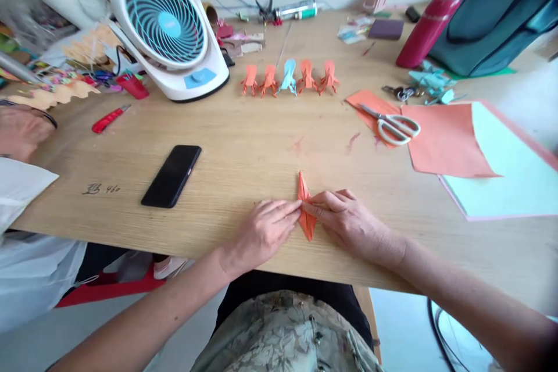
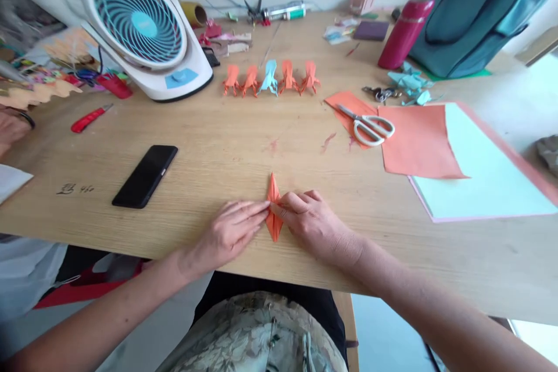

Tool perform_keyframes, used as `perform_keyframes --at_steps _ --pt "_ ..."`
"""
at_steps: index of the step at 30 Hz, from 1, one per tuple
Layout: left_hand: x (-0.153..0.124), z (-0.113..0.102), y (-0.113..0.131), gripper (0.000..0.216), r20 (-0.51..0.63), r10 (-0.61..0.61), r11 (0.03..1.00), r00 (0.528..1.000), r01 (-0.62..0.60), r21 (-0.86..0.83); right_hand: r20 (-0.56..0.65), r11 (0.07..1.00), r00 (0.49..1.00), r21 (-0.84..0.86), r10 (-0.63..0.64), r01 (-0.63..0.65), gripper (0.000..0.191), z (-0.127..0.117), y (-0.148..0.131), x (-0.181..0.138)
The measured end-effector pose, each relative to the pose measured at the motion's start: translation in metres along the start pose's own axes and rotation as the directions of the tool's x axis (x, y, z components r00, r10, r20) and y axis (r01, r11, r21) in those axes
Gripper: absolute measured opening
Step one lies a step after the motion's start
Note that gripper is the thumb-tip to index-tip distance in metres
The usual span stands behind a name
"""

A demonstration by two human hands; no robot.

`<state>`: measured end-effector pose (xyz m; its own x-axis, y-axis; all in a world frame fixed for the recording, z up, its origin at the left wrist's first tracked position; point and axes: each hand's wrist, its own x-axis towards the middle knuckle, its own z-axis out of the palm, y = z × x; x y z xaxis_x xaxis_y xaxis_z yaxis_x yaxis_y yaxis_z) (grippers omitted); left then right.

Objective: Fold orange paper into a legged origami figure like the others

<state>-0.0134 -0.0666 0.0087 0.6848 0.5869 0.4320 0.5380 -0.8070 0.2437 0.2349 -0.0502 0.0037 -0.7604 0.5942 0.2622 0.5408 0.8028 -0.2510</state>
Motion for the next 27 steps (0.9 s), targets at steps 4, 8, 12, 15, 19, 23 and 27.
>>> perform_keyframes --at_steps 4,8,12,15,19,23,27 --pt "0.002 -0.001 0.002 0.028 -0.003 0.029 0.998 1.0 -0.029 0.051 0.013 1.0 1.0 0.004 0.024 -0.024 0.043 -0.001 -0.004 0.002" --pt "0.002 0.001 0.0 0.028 -0.001 0.044 0.996 0.999 -0.044 0.075 -0.006 0.999 1.0 -0.022 0.029 -0.029 0.036 -0.001 -0.006 0.002" --pt "0.0 0.004 -0.002 0.025 0.033 0.053 0.995 0.998 -0.055 0.087 -0.028 0.996 0.996 0.009 0.085 -0.085 0.031 0.0 -0.008 -0.001" --pt "0.0 0.006 -0.003 0.029 0.079 0.013 0.997 0.997 -0.018 0.074 -0.053 0.994 0.994 0.04 0.099 -0.097 0.037 0.0 -0.01 -0.004" --pt "0.001 0.007 -0.003 0.046 0.184 -0.064 0.994 0.981 0.047 0.094 -0.099 0.993 0.99 0.071 0.1 -0.094 0.045 0.001 -0.017 -0.006" --pt "0.0 0.005 0.0 0.048 0.241 -0.101 0.993 0.965 0.081 0.091 -0.089 0.993 0.99 0.068 0.107 -0.101 0.046 0.002 -0.025 -0.013" --pt "-0.003 0.001 0.002 0.051 0.279 -0.081 0.995 0.957 0.061 0.082 -0.077 0.992 0.99 0.039 0.122 -0.119 0.047 0.004 -0.032 -0.021"
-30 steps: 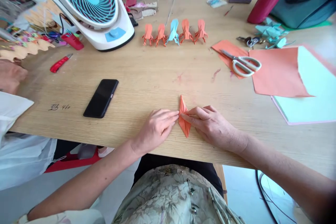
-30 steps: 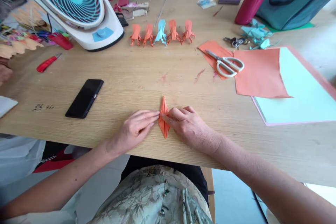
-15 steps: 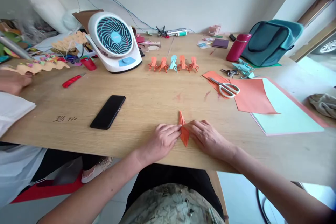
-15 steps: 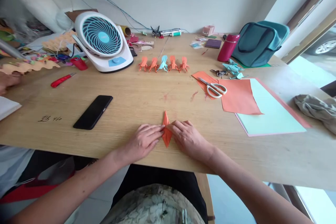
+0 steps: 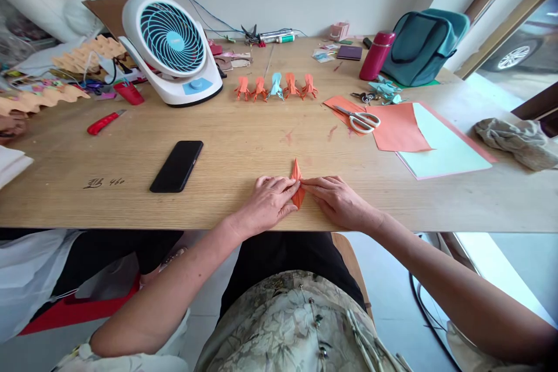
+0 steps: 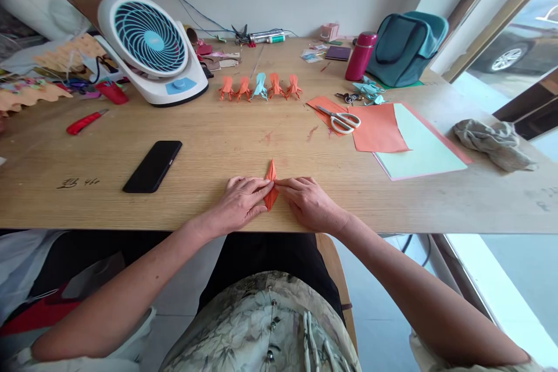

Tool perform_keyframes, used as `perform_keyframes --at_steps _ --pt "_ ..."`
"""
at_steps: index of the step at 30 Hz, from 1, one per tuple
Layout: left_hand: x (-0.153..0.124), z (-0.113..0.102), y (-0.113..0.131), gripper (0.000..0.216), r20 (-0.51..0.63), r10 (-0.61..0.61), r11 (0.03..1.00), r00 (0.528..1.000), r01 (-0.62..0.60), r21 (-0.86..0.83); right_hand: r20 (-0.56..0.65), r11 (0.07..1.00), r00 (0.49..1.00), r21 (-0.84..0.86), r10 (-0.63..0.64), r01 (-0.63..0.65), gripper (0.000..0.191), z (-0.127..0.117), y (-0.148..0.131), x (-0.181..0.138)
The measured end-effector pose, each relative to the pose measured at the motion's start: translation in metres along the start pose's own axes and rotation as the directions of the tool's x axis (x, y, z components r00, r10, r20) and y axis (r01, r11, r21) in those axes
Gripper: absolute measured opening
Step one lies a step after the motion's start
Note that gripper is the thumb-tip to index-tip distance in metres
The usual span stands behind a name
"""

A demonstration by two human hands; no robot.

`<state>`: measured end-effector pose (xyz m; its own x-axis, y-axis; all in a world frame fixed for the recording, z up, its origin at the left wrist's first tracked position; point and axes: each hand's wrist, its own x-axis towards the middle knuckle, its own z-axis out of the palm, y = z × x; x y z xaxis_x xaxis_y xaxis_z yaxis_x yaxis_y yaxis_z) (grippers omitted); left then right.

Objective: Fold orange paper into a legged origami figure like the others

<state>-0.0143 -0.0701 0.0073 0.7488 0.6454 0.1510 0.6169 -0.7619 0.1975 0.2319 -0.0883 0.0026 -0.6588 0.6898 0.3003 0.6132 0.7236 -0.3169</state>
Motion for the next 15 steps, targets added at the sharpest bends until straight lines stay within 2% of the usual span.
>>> perform_keyframes --at_steps 6,15 --pt "-0.003 -0.003 -0.01 0.053 0.101 0.102 0.994 0.99 -0.105 0.023 0.036 0.996 0.999 -0.079 -0.035 0.037 0.046 0.0 -0.002 -0.003" --pt "-0.005 -0.003 -0.006 0.061 0.202 0.034 0.998 0.979 -0.042 0.036 0.12 0.962 0.992 -0.265 -0.04 0.07 0.043 -0.007 -0.015 -0.004"
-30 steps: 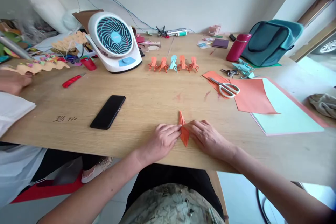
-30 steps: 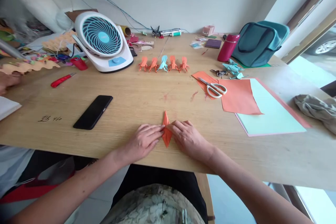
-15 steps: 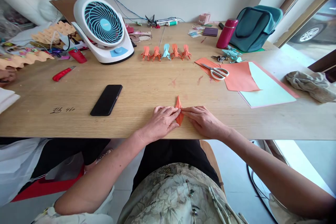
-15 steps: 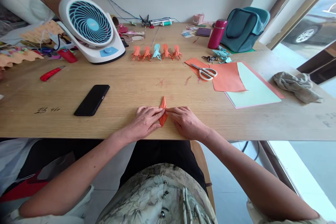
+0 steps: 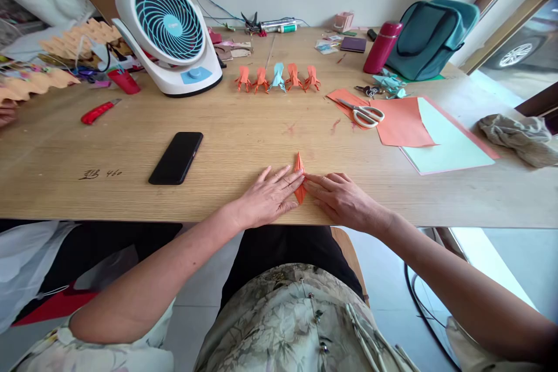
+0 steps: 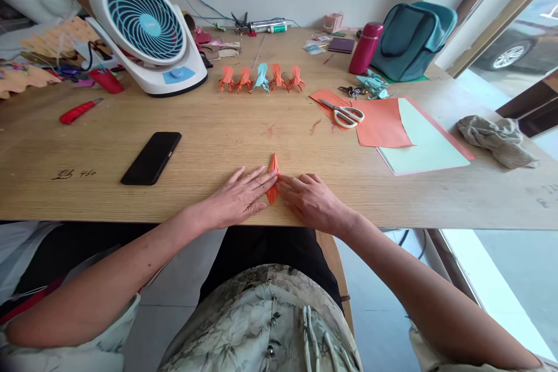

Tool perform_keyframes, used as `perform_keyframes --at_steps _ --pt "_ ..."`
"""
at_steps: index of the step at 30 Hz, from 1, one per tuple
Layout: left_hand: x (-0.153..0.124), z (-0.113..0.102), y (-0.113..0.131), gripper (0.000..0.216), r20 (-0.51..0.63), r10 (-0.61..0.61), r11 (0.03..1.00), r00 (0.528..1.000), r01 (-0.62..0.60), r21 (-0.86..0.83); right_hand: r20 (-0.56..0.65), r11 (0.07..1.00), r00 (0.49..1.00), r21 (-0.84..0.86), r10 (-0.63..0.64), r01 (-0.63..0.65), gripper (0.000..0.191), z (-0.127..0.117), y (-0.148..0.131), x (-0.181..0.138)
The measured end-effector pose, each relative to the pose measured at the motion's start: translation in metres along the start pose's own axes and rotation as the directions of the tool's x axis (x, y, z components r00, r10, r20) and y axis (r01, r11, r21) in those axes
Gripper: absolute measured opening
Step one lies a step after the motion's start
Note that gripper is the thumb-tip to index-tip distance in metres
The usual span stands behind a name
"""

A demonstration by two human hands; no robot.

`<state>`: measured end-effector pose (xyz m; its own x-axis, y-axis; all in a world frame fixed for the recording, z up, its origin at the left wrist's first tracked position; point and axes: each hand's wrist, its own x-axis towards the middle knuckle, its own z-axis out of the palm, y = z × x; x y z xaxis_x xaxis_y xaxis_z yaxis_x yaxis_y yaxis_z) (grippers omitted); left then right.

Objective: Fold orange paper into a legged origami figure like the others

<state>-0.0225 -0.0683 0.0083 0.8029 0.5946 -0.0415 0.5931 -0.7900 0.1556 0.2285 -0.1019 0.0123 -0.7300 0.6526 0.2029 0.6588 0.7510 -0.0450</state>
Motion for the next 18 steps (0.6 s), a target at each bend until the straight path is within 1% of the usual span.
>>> perform_keyframes --at_steps 3,7,11,15,18 --pt "0.0 0.0 0.004 0.061 -0.01 -0.027 1.0 1.0 0.027 -0.005 0.036 1.0 0.999 -0.014 0.009 -0.008 0.041 -0.002 -0.009 -0.004" --pt "-0.002 -0.001 0.009 0.059 -0.019 -0.047 0.999 0.999 0.047 -0.02 0.021 0.999 1.0 0.03 -0.012 0.011 0.042 -0.005 -0.019 -0.012" --pt "-0.002 -0.005 0.01 0.061 0.006 -0.044 0.998 0.999 0.044 -0.033 -0.032 0.994 0.999 0.112 -0.008 0.012 0.037 -0.007 -0.021 -0.012" --pt "-0.002 -0.005 0.009 0.061 -0.04 -0.036 0.997 0.999 0.034 -0.072 -0.12 0.987 0.991 0.154 0.055 -0.036 0.031 -0.004 -0.021 -0.003" --pt "-0.003 -0.002 0.011 0.062 -0.086 -0.049 0.993 0.995 0.039 -0.115 -0.134 0.99 0.989 0.133 0.069 -0.051 0.028 0.0 -0.022 0.004"
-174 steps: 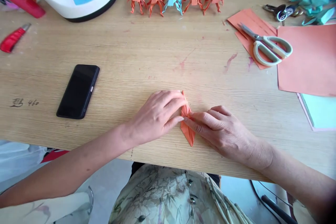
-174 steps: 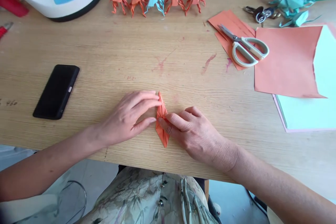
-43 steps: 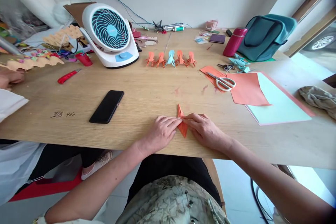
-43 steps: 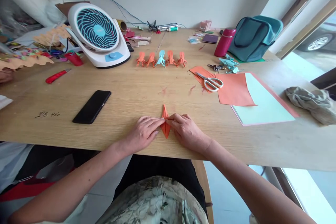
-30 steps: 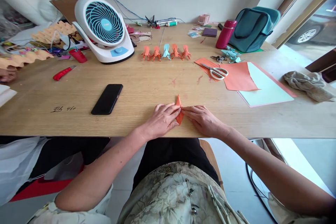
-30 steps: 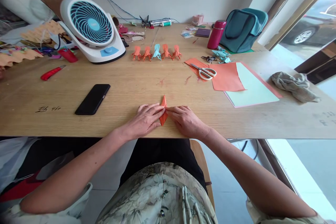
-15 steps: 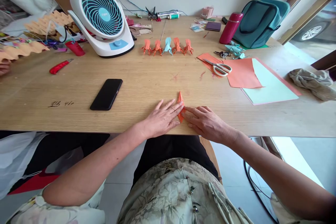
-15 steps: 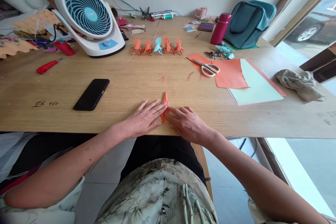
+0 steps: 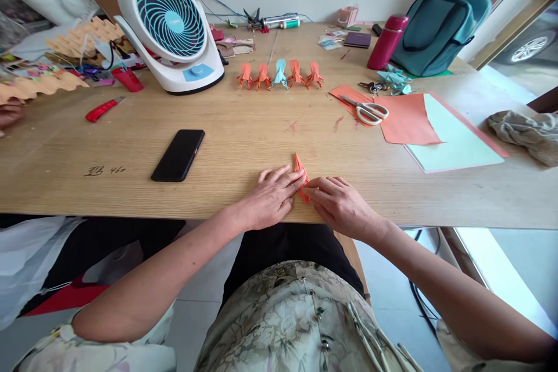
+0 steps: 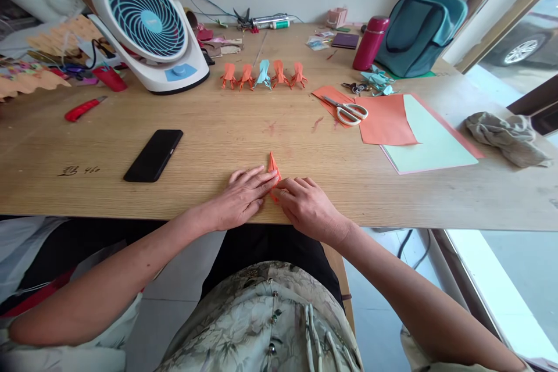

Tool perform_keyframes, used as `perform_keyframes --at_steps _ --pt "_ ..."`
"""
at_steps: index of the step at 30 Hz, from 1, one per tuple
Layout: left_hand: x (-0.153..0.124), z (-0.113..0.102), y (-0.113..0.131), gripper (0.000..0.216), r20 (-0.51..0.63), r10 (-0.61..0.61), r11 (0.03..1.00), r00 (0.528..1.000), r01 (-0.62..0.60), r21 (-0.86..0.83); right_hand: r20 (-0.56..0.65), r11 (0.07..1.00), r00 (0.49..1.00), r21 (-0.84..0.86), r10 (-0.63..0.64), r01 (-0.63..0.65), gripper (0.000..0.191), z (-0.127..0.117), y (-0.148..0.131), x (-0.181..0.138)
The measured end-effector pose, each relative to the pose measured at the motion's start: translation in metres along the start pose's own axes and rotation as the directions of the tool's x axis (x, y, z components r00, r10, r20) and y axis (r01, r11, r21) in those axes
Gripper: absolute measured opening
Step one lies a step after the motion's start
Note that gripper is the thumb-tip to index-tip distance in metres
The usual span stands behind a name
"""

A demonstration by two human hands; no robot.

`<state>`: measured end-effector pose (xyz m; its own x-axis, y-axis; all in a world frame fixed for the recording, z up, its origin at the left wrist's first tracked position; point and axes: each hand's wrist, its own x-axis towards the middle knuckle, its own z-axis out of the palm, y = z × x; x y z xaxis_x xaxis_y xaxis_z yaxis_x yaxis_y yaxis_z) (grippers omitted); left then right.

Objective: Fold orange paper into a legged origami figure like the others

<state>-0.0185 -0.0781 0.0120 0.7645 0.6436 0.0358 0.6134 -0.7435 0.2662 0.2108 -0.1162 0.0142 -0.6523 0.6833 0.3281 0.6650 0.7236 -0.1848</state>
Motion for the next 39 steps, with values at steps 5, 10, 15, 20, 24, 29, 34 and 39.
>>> perform_keyframes --at_steps 5,10,15,20,24,29,34,39 --pt "-0.003 0.003 0.004 0.065 -0.023 -0.019 1.0 1.0 0.019 -0.023 0.051 0.999 0.999 -0.041 -0.008 0.01 0.028 0.003 -0.003 -0.001" --pt "-0.002 0.002 0.006 0.068 -0.022 -0.02 0.999 1.0 0.019 -0.027 0.049 0.999 0.999 -0.031 0.023 -0.022 0.026 0.003 -0.005 -0.002" --pt "-0.002 0.0 0.006 0.067 -0.012 -0.018 0.999 1.0 0.018 -0.031 0.032 0.996 0.999 -0.082 0.043 -0.041 0.022 0.005 -0.006 0.0" --pt "-0.002 0.0 0.006 0.066 0.02 -0.028 0.999 0.999 0.029 -0.028 0.085 0.982 0.996 -0.189 0.008 0.008 0.021 0.006 -0.008 -0.001" --pt "-0.003 0.002 0.006 0.064 0.013 -0.03 0.999 0.999 0.03 -0.016 0.119 0.969 0.993 -0.242 -0.022 0.051 0.027 0.006 -0.01 -0.004" --pt "-0.003 0.001 0.006 0.064 0.016 -0.022 1.0 1.0 0.022 -0.019 0.104 0.963 0.992 -0.251 -0.074 0.098 0.035 0.005 -0.012 -0.006" --pt "-0.003 -0.001 0.006 0.062 0.044 -0.035 0.999 0.998 0.036 -0.009 0.073 0.965 0.993 -0.238 -0.094 0.109 0.03 0.002 -0.016 -0.009" --pt "-0.002 -0.003 0.008 0.06 0.078 -0.052 0.999 0.996 0.051 0.017 0.042 0.973 0.995 -0.209 -0.086 0.093 0.025 -0.002 -0.022 -0.015"
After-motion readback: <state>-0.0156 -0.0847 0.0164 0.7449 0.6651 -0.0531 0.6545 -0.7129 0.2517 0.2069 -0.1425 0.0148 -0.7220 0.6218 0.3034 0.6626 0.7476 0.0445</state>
